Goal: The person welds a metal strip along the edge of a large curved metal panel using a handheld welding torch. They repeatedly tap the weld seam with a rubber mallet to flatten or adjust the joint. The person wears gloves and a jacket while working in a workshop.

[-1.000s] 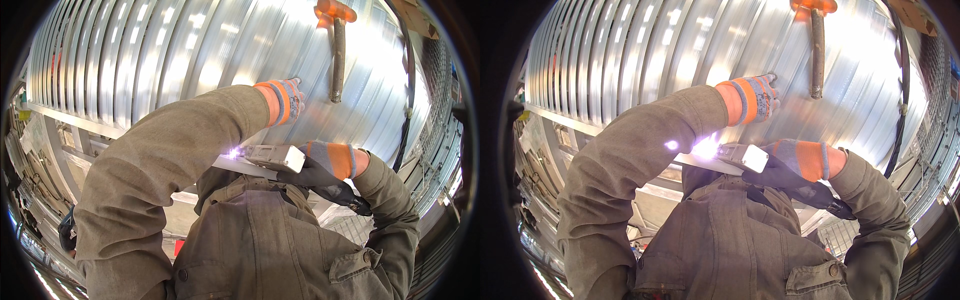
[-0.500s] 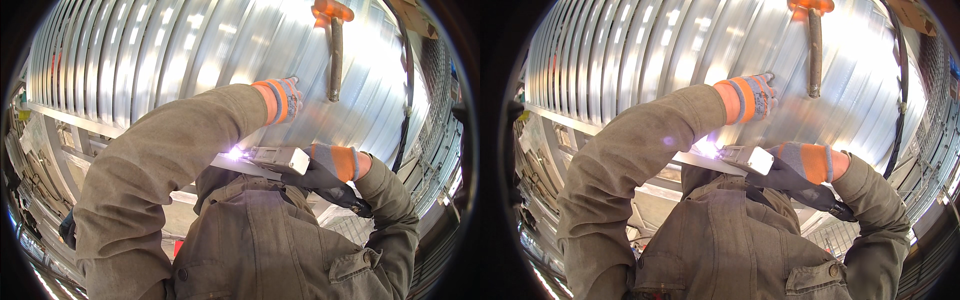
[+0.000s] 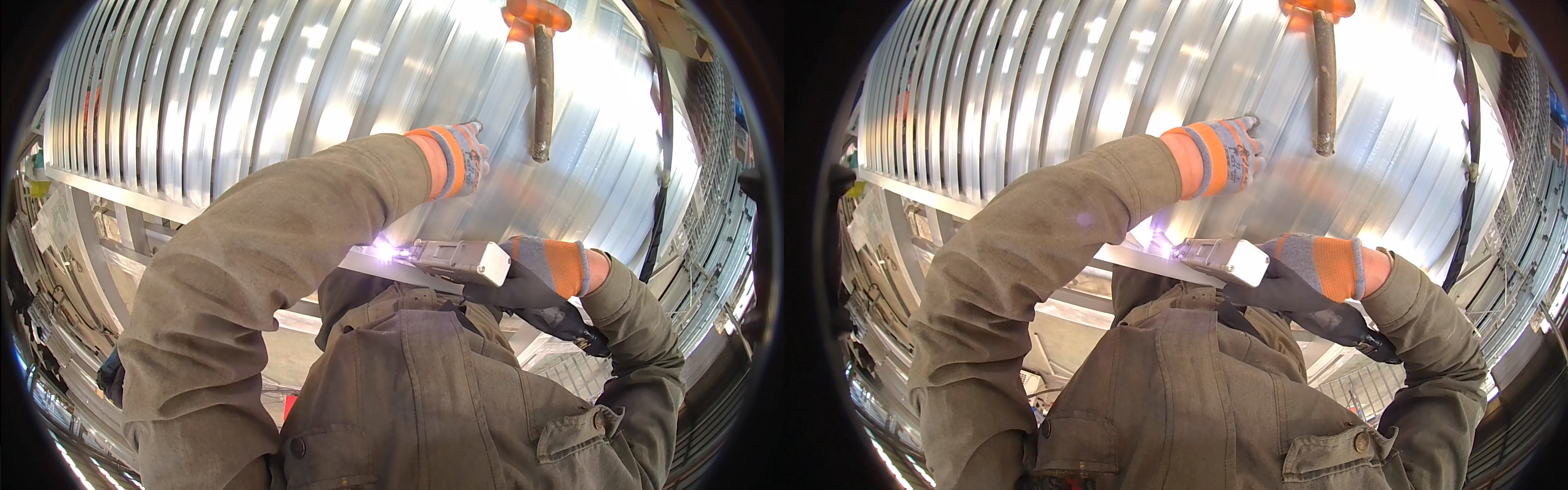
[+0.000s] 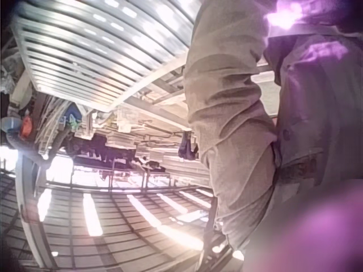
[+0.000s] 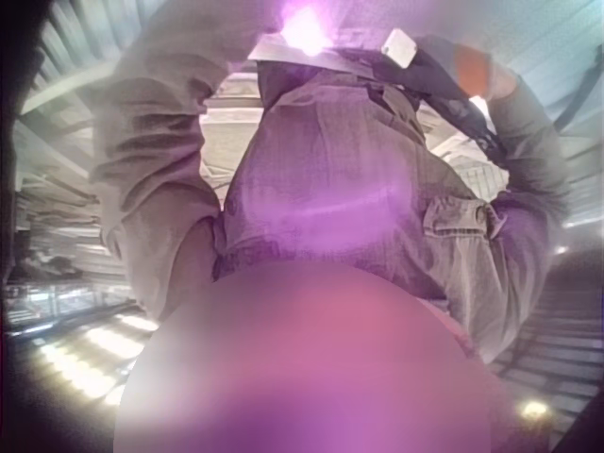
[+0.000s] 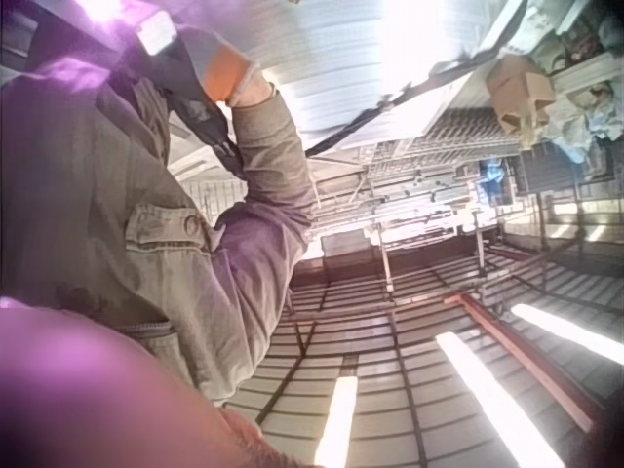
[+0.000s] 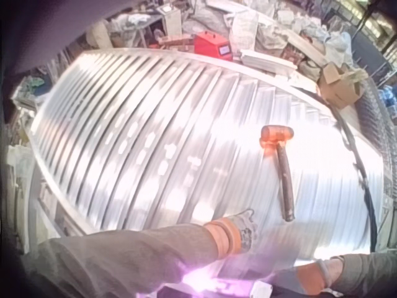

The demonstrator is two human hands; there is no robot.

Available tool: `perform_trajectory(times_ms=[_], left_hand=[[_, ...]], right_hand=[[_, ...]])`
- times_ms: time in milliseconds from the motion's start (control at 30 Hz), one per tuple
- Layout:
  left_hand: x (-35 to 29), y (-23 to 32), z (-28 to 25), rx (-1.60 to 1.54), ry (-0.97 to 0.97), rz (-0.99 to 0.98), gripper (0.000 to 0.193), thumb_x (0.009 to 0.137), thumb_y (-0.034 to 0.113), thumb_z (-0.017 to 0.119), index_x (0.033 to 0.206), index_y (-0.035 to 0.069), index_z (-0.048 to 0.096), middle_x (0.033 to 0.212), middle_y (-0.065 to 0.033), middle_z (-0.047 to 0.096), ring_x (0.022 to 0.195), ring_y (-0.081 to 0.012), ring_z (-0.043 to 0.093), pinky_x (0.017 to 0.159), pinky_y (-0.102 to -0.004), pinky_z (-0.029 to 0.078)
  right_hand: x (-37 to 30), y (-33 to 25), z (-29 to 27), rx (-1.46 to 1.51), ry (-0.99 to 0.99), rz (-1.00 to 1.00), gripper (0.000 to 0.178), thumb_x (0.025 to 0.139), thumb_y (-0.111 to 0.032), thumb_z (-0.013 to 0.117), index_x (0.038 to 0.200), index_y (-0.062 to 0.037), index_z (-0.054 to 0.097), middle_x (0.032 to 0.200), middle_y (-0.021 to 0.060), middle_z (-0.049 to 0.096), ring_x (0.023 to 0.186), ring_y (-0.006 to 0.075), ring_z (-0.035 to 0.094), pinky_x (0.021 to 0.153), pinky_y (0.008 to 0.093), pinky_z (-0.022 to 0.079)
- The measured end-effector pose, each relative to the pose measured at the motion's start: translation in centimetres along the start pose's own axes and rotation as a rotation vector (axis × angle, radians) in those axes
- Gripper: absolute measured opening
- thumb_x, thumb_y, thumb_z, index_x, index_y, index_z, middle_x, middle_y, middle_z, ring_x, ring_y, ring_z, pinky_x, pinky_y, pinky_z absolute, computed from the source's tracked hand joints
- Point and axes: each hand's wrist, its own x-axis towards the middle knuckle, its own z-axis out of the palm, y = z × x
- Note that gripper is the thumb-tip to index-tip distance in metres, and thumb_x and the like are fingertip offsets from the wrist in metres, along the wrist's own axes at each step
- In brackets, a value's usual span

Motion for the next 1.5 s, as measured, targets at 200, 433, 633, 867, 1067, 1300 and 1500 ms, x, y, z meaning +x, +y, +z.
perform_trajectory(times_ms=[200,433,633,867,1067,1300,1500], left_hand=[[0.5,0.4,1.3,-0.001,0.074,-0.034,0.059,0.108,0.031,0.072,0.165,0.021,0.064,0.179,-0.0054,0.057,0.166,-0.0253,0.052,0.144,-0.0534,0.027],[1.3,0.3,1.7,-0.127,0.099,-0.095,0.058,0.107,0.031,0.073,0.164,0.023,0.066,0.179,-0.0058,0.058,0.165,-0.0248,0.053,0.144,-0.053,0.028],[0.0,0.2,-0.4,-0.021,0.043,-0.058,0.057,0.103,0.029,0.078,0.159,0.022,0.069,0.17,-0.0067,0.065,0.16,-0.0279,0.058,0.142,-0.0513,0.035],[-0.3,0.4,-0.8,-0.074,0.091,-0.104,0.045,0.1,0.022,0.08,0.145,0.018,0.077,0.156,-0.0061,0.073,0.153,-0.034,0.064,0.139,-0.0494,0.04],[-2.0,0.2,0.6,-0.109,0.286,-0.074,0.027,0.1,0.015,0.078,0.127,0.018,0.078,0.148,-0.0038,0.075,0.145,-0.029,0.068,0.138,-0.0479,0.042],[-4.2,0.6,0.3,-0.226,0.419,-0.128,0.029,0.11,0.016,0.067,0.138,0.021,0.075,0.16,-0.0035,0.068,0.15,-0.0254,0.065,0.139,-0.0479,0.043],[-1.5,2.0,0.6,-0.163,0.534,-0.077,0.044,0.114,0.019,0.065,0.157,0.026,0.068,0.181,0.0,0.054,0.165,-0.0242,0.052,0.144,-0.0475,0.035]], right_hand=[[-0.2,0.8,0.4,-0.052,0.003,0.017,0.048,0.115,-0.031,0.078,0.156,-0.0089,0.069,0.1,0.007,0.083,0.078,0.0126,0.074,0.072,0.0345,0.061],[-1.1,0.8,0.5,-0.092,0.007,0.039,0.048,0.114,-0.038,0.078,0.152,-0.0093,0.072,0.095,0.0102,0.081,0.075,0.0162,0.071,0.071,0.037,0.059],[-1.7,0.9,0.7,-0.098,0.032,0.01,0.052,0.113,-0.048,0.078,0.143,-0.0064,0.076,0.092,0.0147,0.08,0.076,0.0221,0.071,0.075,0.0387,0.06],[-2.6,1.9,1.5,-0.033,0.012,0.066,0.043,0.111,-0.029,0.08,0.149,-0.0104,0.074,0.097,0.0092,0.082,0.075,0.0168,0.072,0.07,0.0375,0.059],[-5.5,1.0,3.3,-0.283,0.231,0.067,0.057,0.103,-0.039,0.09,0.146,-0.0066,0.072,0.099,0.0146,0.082,0.081,0.0269,0.078,0.074,0.0413,0.06],[-12.5,1.4,6.4,-0.292,0.376,0.095,0.057,0.098,-0.041,0.094,0.139,-0.0075,0.072,0.113,0.0159,0.081,0.101,0.0385,0.082,0.086,0.045,0.064],[-14.8,3.9,9.1,-0.076,0.452,-0.027,0.07,0.102,-0.022,0.091,0.16,0.0012,0.061,0.129,0.019,0.082,0.12,0.0325,0.081,0.099,0.0424,0.064]])
